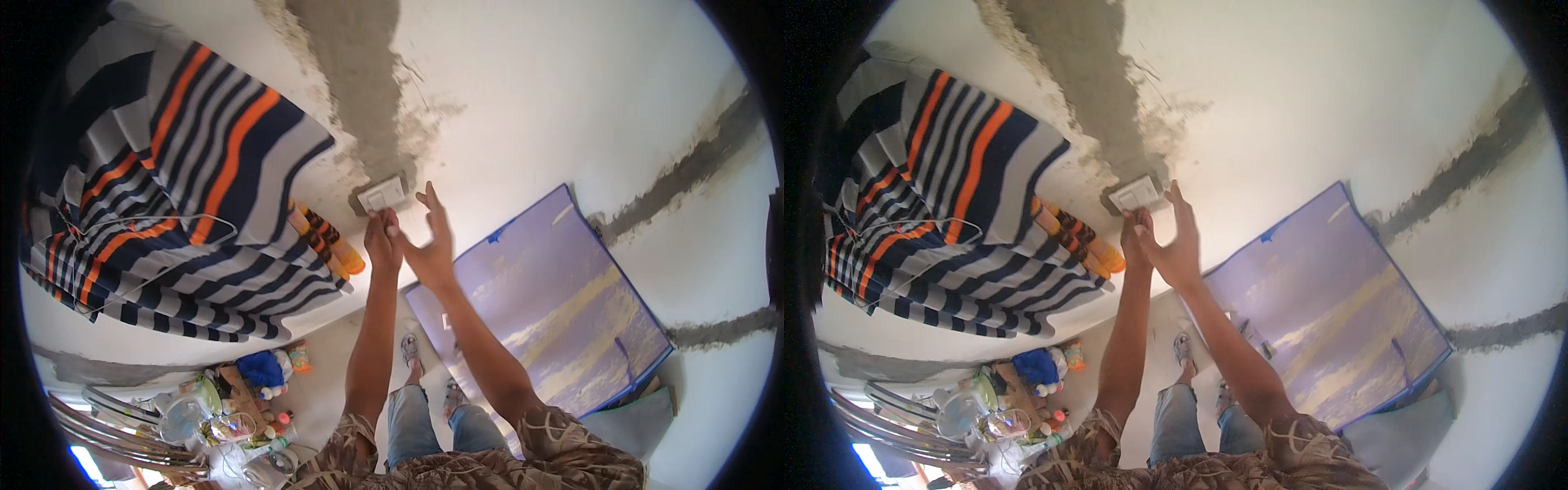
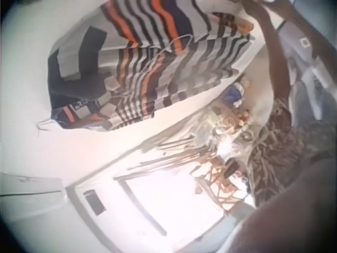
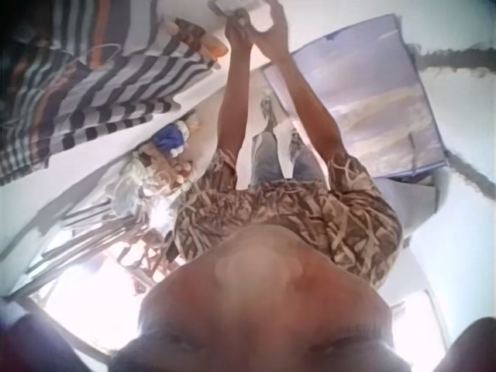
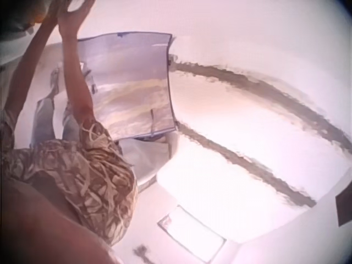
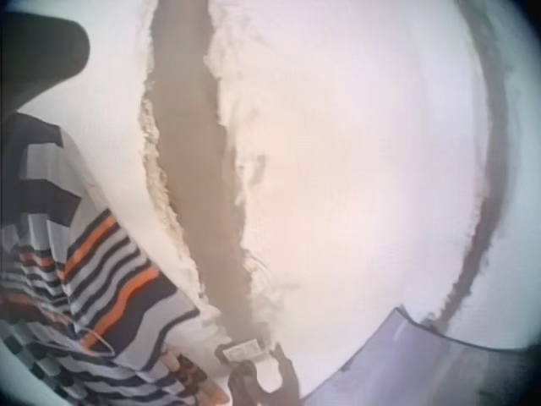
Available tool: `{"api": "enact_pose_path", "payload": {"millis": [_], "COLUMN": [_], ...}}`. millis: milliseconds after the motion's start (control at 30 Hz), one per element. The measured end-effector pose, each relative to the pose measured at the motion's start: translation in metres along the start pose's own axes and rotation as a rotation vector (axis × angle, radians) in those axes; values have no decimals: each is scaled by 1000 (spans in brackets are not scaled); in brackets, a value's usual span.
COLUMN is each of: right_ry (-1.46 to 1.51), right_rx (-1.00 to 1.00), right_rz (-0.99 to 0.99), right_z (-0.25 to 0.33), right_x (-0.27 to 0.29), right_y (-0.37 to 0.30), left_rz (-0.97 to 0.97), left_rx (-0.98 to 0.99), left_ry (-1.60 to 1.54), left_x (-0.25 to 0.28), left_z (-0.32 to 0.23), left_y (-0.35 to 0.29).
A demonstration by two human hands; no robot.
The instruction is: The person installs a light switch into a wall by inserting the component, securing it with a screwdriver, and placing the plastic cover plate over the assembly.
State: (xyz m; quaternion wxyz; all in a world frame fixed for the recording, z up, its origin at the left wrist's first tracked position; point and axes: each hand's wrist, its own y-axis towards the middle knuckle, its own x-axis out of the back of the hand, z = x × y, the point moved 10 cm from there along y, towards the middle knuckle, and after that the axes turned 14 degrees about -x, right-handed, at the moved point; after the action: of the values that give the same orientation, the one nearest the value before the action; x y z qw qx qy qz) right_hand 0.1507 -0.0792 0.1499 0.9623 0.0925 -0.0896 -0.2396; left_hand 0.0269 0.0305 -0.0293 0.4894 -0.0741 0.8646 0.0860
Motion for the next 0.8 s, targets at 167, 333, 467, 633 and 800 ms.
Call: {"api": "enact_pose_path", "payload": {"millis": [167, 333, 467, 633, 800], "right_ry": [335, 803, 864, 679, -491], "right_rx": [283, 228, 61, -486, -1339], "right_rz": [433, 893, 799, 476, 451], "right_z": [156, 178, 105, -109, -485], "right_x": [122, 125, 144, 158, 215], "right_y": [-122, -178, -187, -236, -506], "left_rz": [-133, 98, 16, 210, 1030], "left_rx": [73, 27, 64, 423, 1092], "left_ry": [181, 123, 322, 763, 1613], "left_x": [12, 12, 3, 133, 405], "left_z": [-1, -29, -32, 54, 82], "left_y": [-8, 26, -7, -127, -403]}}
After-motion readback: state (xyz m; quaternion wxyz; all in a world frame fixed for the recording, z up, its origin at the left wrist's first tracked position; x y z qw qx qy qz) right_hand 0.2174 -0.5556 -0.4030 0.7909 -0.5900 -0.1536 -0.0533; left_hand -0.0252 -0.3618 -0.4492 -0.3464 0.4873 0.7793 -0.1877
